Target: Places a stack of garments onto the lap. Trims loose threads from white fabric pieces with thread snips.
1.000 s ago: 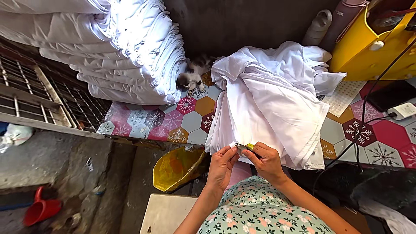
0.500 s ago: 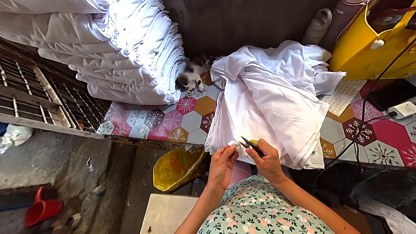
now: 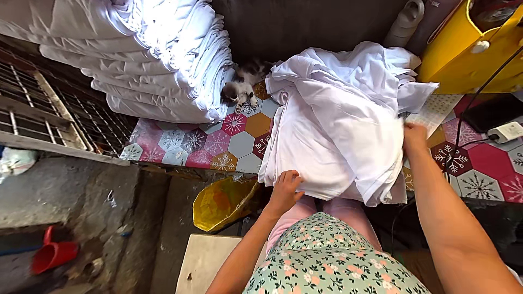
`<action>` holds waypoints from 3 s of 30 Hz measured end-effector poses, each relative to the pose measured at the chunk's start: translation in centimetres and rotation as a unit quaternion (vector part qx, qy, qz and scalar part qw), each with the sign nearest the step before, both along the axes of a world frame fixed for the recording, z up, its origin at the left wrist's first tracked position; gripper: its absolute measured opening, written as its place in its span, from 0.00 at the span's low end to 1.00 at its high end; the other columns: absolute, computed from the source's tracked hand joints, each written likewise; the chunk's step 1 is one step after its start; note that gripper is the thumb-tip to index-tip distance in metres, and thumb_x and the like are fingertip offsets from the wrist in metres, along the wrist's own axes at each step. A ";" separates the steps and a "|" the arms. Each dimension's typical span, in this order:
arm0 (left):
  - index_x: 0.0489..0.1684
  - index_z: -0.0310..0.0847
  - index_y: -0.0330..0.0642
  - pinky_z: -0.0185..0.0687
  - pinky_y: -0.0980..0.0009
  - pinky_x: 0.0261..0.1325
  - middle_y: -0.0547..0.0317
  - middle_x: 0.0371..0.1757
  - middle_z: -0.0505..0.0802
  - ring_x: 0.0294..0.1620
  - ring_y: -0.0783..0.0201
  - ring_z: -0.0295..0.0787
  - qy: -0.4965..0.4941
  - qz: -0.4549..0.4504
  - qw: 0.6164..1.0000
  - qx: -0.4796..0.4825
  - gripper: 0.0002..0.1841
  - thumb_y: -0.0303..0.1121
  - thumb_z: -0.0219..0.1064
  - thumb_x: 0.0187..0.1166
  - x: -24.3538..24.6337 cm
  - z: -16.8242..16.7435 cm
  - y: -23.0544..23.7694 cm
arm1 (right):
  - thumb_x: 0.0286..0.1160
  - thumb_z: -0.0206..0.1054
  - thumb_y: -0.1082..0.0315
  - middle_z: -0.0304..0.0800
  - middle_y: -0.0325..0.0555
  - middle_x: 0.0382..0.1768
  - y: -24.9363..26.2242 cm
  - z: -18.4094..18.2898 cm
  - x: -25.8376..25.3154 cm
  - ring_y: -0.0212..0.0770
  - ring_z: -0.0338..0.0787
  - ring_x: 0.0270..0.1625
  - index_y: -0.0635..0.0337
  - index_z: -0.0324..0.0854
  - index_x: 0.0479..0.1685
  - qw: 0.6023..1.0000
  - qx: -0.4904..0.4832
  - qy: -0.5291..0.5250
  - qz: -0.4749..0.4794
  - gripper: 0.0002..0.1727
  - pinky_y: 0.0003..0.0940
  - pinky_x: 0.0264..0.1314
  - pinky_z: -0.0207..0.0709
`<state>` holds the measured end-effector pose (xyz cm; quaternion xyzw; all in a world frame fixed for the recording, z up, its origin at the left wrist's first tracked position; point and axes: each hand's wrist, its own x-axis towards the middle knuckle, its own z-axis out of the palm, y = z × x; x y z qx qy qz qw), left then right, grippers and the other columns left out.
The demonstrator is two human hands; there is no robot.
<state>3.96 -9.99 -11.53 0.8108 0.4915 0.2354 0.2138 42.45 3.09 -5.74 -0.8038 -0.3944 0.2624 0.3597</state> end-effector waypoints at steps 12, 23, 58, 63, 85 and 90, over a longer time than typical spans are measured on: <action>0.41 0.91 0.43 0.81 0.55 0.69 0.41 0.55 0.90 0.64 0.40 0.86 0.043 -0.026 0.981 0.188 0.06 0.27 0.70 0.72 -1.8 -4.2 0.4 | 0.86 0.58 0.70 0.83 0.45 0.40 -8.4 2.2 -5.8 0.17 0.78 0.37 0.79 0.78 0.53 0.953 0.300 -0.024 -0.026 0.15 0.14 0.43 0.73; 0.38 0.87 0.32 0.86 0.62 0.62 0.44 0.44 0.94 0.53 0.51 0.93 -0.102 0.048 0.980 0.163 0.05 0.25 0.67 0.76 -0.2 1.7 -0.5 | 0.68 0.74 0.67 0.90 0.57 0.41 -12.6 -2.1 -19.0 0.40 0.88 0.37 0.72 0.88 0.46 0.895 0.102 0.109 0.420 0.15 0.34 0.42 0.82; 0.41 0.80 0.34 0.92 0.71 0.47 0.59 0.33 0.96 0.36 0.68 0.95 -0.578 0.308 0.713 -0.252 0.08 0.12 0.64 0.74 3.7 9.9 -1.3 | 0.80 0.67 0.51 0.83 0.45 0.26 -13.0 0.4 -19.1 0.33 0.78 0.25 0.66 0.91 0.38 0.898 0.241 -0.004 0.369 0.23 0.27 0.26 0.71; 0.40 0.81 0.34 0.92 0.71 0.47 0.58 0.33 0.96 0.36 0.68 0.95 -0.568 0.297 0.729 -0.241 0.08 0.12 0.66 0.72 3.9 9.7 -1.4 | 0.80 0.68 0.50 0.83 0.43 0.26 -13.3 0.4 -19.1 0.30 0.77 0.25 0.64 0.93 0.40 0.903 0.246 0.003 0.353 0.22 0.24 0.27 0.71; 0.43 0.81 0.33 0.92 0.70 0.49 0.58 0.34 0.96 0.37 0.67 0.95 -0.558 0.280 0.730 -0.279 0.07 0.14 0.67 0.74 4.0 9.9 -1.2 | 0.70 0.76 0.56 0.84 0.41 0.30 -13.2 -0.3 -19.4 0.24 0.77 0.31 0.68 0.89 0.41 0.910 0.192 0.120 0.348 0.20 0.19 0.35 0.70; 0.52 0.84 0.28 0.91 0.69 0.53 0.55 0.42 0.96 0.43 0.67 0.95 -0.440 0.282 0.826 -0.209 0.08 0.20 0.65 0.80 1.1 9.1 -0.6 | 0.76 0.68 0.71 0.90 0.50 0.31 -9.0 3.5 -12.7 0.31 0.87 0.31 0.73 0.86 0.41 0.941 0.253 -0.007 0.224 0.10 0.29 0.37 0.83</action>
